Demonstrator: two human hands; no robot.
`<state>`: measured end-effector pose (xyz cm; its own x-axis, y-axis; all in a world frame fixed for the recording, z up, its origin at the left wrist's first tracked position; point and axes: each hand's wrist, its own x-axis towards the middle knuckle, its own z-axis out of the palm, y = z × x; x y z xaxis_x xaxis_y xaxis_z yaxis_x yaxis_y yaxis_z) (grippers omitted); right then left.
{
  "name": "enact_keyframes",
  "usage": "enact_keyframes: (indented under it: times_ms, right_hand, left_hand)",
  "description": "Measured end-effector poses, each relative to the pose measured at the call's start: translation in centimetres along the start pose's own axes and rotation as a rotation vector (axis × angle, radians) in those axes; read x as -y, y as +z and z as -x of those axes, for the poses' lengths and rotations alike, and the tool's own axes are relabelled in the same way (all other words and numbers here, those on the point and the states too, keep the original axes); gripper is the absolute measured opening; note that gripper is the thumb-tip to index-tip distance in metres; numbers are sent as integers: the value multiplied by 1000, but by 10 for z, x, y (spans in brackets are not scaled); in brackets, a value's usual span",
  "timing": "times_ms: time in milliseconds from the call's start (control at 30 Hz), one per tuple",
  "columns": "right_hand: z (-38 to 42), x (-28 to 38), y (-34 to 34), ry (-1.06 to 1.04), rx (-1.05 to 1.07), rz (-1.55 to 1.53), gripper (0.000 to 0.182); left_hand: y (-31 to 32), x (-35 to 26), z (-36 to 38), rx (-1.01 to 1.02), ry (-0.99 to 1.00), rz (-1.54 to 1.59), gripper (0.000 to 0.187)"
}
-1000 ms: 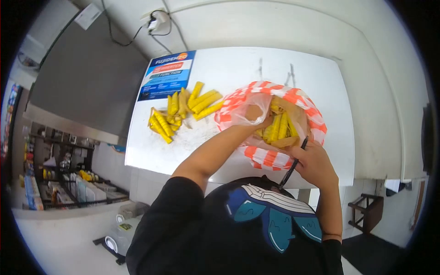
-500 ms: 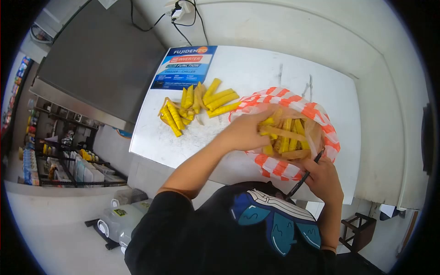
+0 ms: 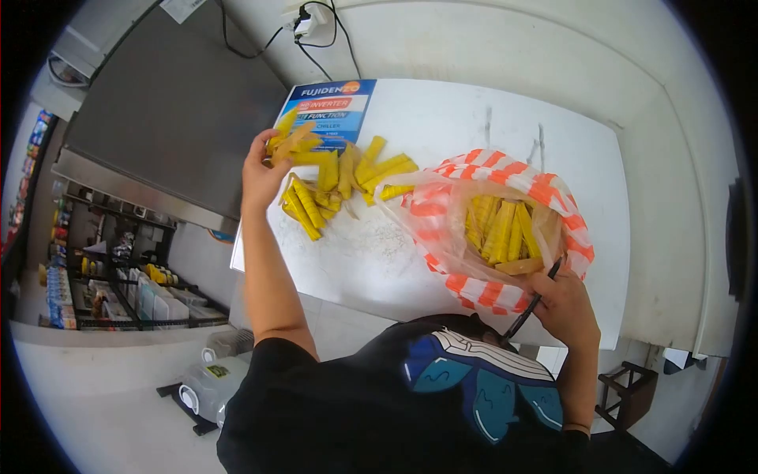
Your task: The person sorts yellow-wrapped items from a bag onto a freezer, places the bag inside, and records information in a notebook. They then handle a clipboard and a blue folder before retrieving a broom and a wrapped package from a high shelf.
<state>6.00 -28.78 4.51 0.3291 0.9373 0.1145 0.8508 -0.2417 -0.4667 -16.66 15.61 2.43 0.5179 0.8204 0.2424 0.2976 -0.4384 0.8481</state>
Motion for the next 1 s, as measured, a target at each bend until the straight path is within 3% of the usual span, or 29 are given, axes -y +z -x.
enact_keyframes:
  times_ms: [67,100,200,267,333,400,467,500,533,600,633,700,800,900,1000]
  right_hand:
    - [-3,0,1,-15,8,12,19]
    - [0,-1,0,1,12,24,19]
    - [4,-8,1,-48,-3,-6,19]
    - [6,-6,-3,-21,4,5,22]
    - [7,-4,-6,-18,17,-3,23]
    - [7,-5,-5,-23,24,-33,24]
    - [6,-6,-5,-56,11,-48,24]
    - [4,-6,-5,-84,-4,-48,24]
    - [2,-5,-5,-114,-21,-49,24]
    - [2,-3,0,-136,-36,-56,22]
    - [1,-3,2,-145,-43,-58,21]
    - [5,-1,4,-132,-14,-40,18]
    - [8,-5,14,-131,-14,-50,24]
    - [8,-6,20,-156,-48,-113,27]
    - [6,-9,25,-171,-54,-134,26]
  left_hand:
    - [21,33,-4,-198,133,-221,48]
    - [30,41,1,-205,177,-298,48]
    - [48,95,8,30,58,-328,49]
    - [71,53,29,-74,92,-951,47]
    - [90,10,38,-135,259,-1074,44]
    - [106,-21,41,-135,527,-678,41]
    - [138,-74,69,360,469,-197,31]
    - [160,-98,89,642,190,181,21]
    - [182,-92,99,795,604,166,16]
    - [215,-92,114,1134,631,12,18]
    - [219,-79,116,1204,551,-207,19]
    - [218,-65,116,1317,375,-646,21]
    - [208,-73,108,1411,395,-780,25]
    - [229,-45,105,1283,507,-747,24]
    - [262,-34,91,1115,385,-724,33]
